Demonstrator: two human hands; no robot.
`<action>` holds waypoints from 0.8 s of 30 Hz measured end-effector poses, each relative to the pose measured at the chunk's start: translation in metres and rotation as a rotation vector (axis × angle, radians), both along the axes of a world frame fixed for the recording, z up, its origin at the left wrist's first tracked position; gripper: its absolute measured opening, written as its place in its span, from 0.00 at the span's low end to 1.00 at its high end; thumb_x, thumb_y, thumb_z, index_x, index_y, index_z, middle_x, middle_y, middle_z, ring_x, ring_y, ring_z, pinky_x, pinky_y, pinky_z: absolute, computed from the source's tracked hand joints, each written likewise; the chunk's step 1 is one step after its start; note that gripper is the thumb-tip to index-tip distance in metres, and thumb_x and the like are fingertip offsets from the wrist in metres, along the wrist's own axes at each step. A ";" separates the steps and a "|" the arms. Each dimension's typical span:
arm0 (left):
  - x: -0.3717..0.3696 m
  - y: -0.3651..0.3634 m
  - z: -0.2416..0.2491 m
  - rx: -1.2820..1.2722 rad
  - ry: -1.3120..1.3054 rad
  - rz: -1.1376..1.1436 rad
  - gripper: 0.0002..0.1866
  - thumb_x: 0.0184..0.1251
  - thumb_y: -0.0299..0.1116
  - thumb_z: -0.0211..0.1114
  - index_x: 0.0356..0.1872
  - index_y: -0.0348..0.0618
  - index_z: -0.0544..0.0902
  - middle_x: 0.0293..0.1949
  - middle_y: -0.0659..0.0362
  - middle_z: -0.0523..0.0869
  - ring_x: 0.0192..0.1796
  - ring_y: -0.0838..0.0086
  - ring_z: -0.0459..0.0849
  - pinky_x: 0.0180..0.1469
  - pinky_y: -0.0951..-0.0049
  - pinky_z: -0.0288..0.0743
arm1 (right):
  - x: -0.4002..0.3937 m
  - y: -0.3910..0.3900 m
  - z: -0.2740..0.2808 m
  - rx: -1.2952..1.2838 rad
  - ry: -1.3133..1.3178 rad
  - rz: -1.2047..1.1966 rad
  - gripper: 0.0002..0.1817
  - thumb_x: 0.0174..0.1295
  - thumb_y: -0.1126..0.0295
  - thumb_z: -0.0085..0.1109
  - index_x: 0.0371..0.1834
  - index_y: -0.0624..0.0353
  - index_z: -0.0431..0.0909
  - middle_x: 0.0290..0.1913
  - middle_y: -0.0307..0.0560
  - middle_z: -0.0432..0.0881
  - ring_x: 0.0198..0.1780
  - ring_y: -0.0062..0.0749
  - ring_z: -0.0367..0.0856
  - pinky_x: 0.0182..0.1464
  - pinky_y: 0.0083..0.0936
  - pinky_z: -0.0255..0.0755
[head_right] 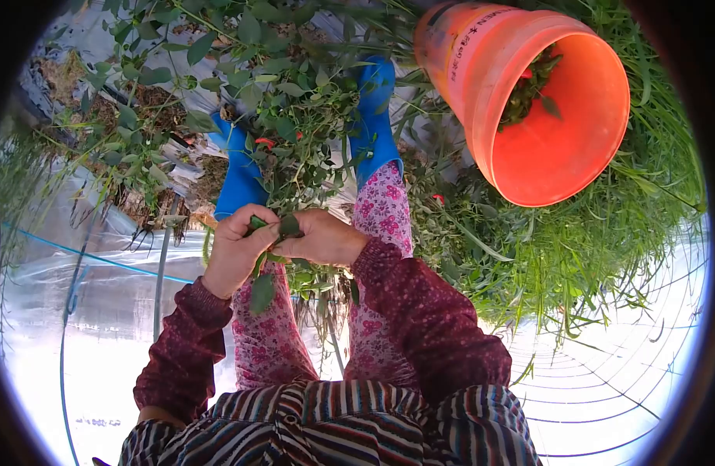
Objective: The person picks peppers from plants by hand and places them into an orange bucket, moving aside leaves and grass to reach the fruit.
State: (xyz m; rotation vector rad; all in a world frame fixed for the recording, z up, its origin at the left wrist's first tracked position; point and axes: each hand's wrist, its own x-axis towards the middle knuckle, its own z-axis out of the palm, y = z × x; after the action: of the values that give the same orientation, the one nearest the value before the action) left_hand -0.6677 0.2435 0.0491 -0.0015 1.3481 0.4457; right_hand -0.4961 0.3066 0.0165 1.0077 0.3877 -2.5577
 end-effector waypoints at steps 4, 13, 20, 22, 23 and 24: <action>0.009 0.007 -0.003 -0.099 -0.007 0.241 0.03 0.63 0.23 0.60 0.37 0.39 0.77 0.29 0.66 0.79 0.30 0.88 0.74 0.30 0.86 0.68 | 0.000 -0.004 0.004 0.400 -0.058 0.119 0.14 0.60 0.59 0.60 0.39 0.59 0.80 0.24 0.41 0.78 0.25 0.17 0.75 0.28 0.20 0.67; 0.006 0.011 -0.005 -0.225 -0.272 0.641 0.03 0.66 0.28 0.58 0.35 0.40 0.77 0.30 0.58 0.81 0.23 0.80 0.77 0.16 0.84 0.67 | -0.001 -0.006 0.023 0.048 -0.133 -0.447 0.11 0.63 0.64 0.59 0.33 0.61 0.82 0.24 0.38 0.77 0.26 0.17 0.74 0.29 0.16 0.67; -0.022 0.047 -0.016 -0.033 0.033 0.604 0.03 0.67 0.29 0.56 0.36 0.42 0.76 0.33 0.58 0.80 0.25 0.82 0.75 0.17 0.86 0.66 | 0.018 -0.012 -0.011 0.686 -0.184 0.030 0.17 0.59 0.63 0.58 0.46 0.64 0.74 0.38 0.49 0.77 0.38 0.36 0.79 0.37 0.29 0.74; 0.008 0.095 -0.010 0.217 0.112 0.384 0.02 0.66 0.28 0.57 0.36 0.42 0.76 0.32 0.61 0.81 0.25 0.85 0.75 0.18 0.87 0.67 | 0.011 -0.012 -0.033 1.155 -0.241 0.541 0.23 0.57 0.63 0.58 0.52 0.66 0.69 0.43 0.58 0.75 0.43 0.48 0.79 0.42 0.36 0.74; 0.035 0.118 -0.006 0.351 0.071 0.338 0.02 0.64 0.25 0.58 0.36 0.41 0.76 0.31 0.62 0.81 0.27 0.86 0.76 0.21 0.86 0.67 | 0.004 0.001 -0.032 1.185 -0.239 0.534 0.23 0.57 0.63 0.58 0.52 0.66 0.69 0.43 0.58 0.75 0.43 0.48 0.79 0.42 0.36 0.74; 0.061 0.138 0.000 0.550 0.090 0.220 0.04 0.63 0.24 0.58 0.39 0.41 0.76 0.31 0.64 0.81 0.29 0.86 0.77 0.26 0.85 0.69 | -0.005 0.015 -0.022 1.110 -0.311 0.631 0.25 0.57 0.64 0.57 0.56 0.64 0.66 0.49 0.57 0.73 0.45 0.50 0.78 0.45 0.39 0.72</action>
State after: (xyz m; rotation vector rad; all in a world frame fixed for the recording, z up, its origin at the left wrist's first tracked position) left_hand -0.6072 0.3812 0.0495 0.3305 1.2805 1.0021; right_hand -0.5015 0.3221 -0.0057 1.2748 1.7859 -1.4780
